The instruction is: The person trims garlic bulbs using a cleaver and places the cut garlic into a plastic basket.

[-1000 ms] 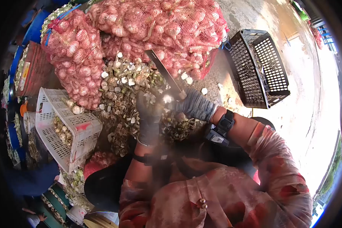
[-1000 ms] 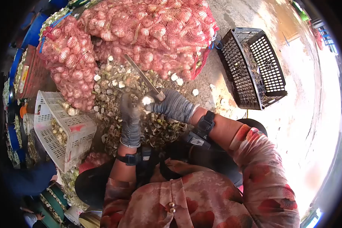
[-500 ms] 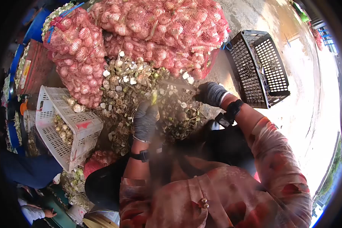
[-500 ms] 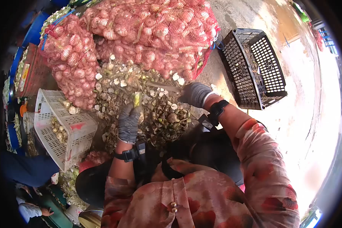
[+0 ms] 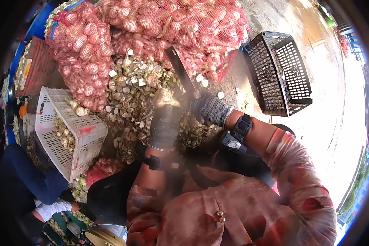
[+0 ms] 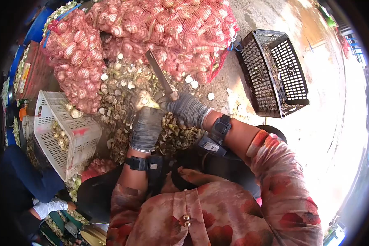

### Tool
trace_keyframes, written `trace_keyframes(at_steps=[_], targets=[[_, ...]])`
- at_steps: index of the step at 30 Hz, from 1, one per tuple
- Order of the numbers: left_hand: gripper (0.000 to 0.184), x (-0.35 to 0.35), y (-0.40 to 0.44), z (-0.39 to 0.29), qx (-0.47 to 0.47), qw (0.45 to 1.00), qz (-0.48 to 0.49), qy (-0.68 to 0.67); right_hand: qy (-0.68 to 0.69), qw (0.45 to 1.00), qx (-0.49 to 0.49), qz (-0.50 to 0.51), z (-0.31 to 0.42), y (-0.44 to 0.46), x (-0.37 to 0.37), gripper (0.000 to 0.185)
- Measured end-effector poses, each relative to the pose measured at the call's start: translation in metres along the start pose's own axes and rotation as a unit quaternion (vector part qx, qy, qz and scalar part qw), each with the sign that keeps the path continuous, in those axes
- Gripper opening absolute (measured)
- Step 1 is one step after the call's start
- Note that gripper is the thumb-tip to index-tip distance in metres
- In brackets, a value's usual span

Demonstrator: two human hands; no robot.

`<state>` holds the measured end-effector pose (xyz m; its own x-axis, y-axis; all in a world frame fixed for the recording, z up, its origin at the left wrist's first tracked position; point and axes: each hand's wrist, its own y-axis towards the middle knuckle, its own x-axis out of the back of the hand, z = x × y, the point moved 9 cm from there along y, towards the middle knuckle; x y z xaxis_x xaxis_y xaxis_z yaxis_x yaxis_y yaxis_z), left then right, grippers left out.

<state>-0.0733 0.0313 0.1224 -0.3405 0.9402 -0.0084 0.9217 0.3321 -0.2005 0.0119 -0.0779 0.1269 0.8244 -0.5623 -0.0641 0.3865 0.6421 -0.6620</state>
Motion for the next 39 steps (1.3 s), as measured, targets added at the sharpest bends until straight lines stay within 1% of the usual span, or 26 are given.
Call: trace_keyframes(at_steps=[1, 2, 3, 4, 6, 7, 9, 12, 13, 15, 17, 18, 20, 21, 22, 24, 25, 27, 28, 30, 31, 32, 34, 37, 38, 39], targets=[[0.044, -0.001, 0.001, -0.002, -0.009, 0.991, 0.011, 0.13, -0.071, 0.986, 0.15, -0.028, 0.0, 0.015, 0.004, 0.029], [0.038, -0.003, 0.002, -0.025, -0.022, 0.999, -0.012, -0.029, -0.14, 0.943, 0.297, -0.056, 0.011, 0.014, 0.005, 0.03], [0.033, -0.002, 0.003, -0.043, -0.034, 0.981, -0.033, -0.187, -0.303, 0.911, 0.271, -0.067, 0.022, 0.003, 0.004, 0.03], [0.033, 0.001, 0.0, -0.053, -0.035, 0.982, -0.032, -0.185, -0.302, 0.911, 0.273, -0.068, 0.04, -0.013, 0.006, 0.03], [0.027, 0.001, -0.008, -0.064, -0.033, 0.99, 0.01, -0.14, -0.439, 0.863, 0.243, -0.062, 0.062, -0.041, -0.001, 0.024], [0.032, 0.012, -0.008, -0.055, -0.079, 0.993, -0.006, 0.092, -0.518, 0.805, 0.277, -0.077, 0.07, -0.049, -0.005, 0.022], [0.032, 0.029, -0.007, 0.016, -0.091, 0.992, -0.018, 0.086, -0.534, 0.794, 0.284, -0.06, 0.072, -0.054, -0.01, 0.021], [0.033, 0.037, -0.014, 0.02, -0.09, 0.989, -0.009, 0.119, -0.546, 0.784, 0.291, -0.045, 0.071, -0.054, -0.018, 0.022], [0.034, 0.047, -0.016, 0.035, -0.155, 0.955, -0.044, 0.248, -0.549, 0.787, 0.278, -0.036, 0.068, -0.051, -0.018, 0.022], [0.035, 0.046, -0.022, 0.028, -0.217, 0.899, -0.076, 0.372, -0.551, 0.791, 0.266, -0.027, 0.061, -0.047, -0.018, 0.022], [0.038, 0.058, -0.02, 0.037, -0.13, 0.973, -0.107, 0.158, -0.557, 0.789, 0.257, -0.021, 0.054, -0.044, -0.017, 0.024], [0.038, 0.053, -0.023, 0.035, -0.129, 0.973, -0.104, 0.159, -0.555, 0.791, 0.256, -0.022, 0.052, -0.044, -0.016, 0.024], [0.042, 0.039, -0.023, 0.011, -0.072, 0.994, -0.072, 0.03, -0.574, 0.789, 0.218, -0.02, 0.046, -0.04, -0.013, 0.027], [0.042, 0.041, -0.021, 0.006, -0.073, 0.994, -0.071, 0.033, -0.572, 0.79, 0.22, -0.021, 0.047, -0.037, -0.01, 0.027], [0.044, 0.031, -0.018, -0.01, -0.134, 0.973, -0.022, 0.185, -0.573, 0.796, 0.196, -0.015, 0.041, -0.031, -0.005, 0.028], [0.046, 0.013, -0.021, -0.026, -0.191, 0.923, 0.028, 0.331, -0.574, 0.801, 0.171, -0.009, 0.029, -0.026, 0.003, 0.03], [0.041, 0.014, -0.018, -0.029, -0.145, 0.967, 0.006, 0.208, -0.57, 0.799, 0.19, -0.024, 0.03, -0.025, 0.007, 0.03], [0.047, 0.014, -0.015, -0.035, -0.096, 0.993, -0.035, 0.05, -0.58, 0.79, 0.197, -0.037, 0.02, -0.013, 0.015, 0.03], [0.047, 0.01, -0.018, -0.047, -0.1, 0.993, -0.036, 0.05, -0.571, 0.805, 0.127, -0.093, 0.021, -0.01, 0.034, 0.024], [0.058, 0.019, -0.027, -0.061, -0.055, 0.994, -0.077, -0.06, -0.557, 0.822, 0.076, -0.088, 0.009, 0.005, 0.064, 0.02], [0.066, 0.023, -0.025, -0.058, -0.062, 0.991, -0.079, -0.09, -0.447, 0.875, 0.115, -0.145, 0.002, 0.009, 0.073, 0.036], [0.066, 0.025, -0.021, -0.049, -0.065, 0.989, -0.09, -0.097, -0.272, 0.93, 0.2, -0.147, -0.008, 0.019, 0.066, 0.059], [0.066, 0.025, -0.008, -0.045, -0.127, 0.98, -0.129, 0.077, -0.103, 0.994, 0.031, -0.006, 0.002, -0.001, 0.02, 0.065], [0.075, 0.004, -0.016, -0.082, -0.251, 0.93, -0.121, 0.239, -0.034, 0.999, -0.019, 0.038, 0.03, -0.035, -0.018, 0.061], [0.078, 0.006, -0.02, -0.088, -0.278, 0.905, -0.151, 0.284, -0.042, 0.995, 0.071, 0.051, 0.043, -0.032, -0.024, 0.057], [0.076, 0.003, -0.017, -0.084, -0.203, 0.968, -0.098, 0.106, -0.049, 0.983, 0.162, 0.064, 0.056, -0.031, -0.028, 0.054]])
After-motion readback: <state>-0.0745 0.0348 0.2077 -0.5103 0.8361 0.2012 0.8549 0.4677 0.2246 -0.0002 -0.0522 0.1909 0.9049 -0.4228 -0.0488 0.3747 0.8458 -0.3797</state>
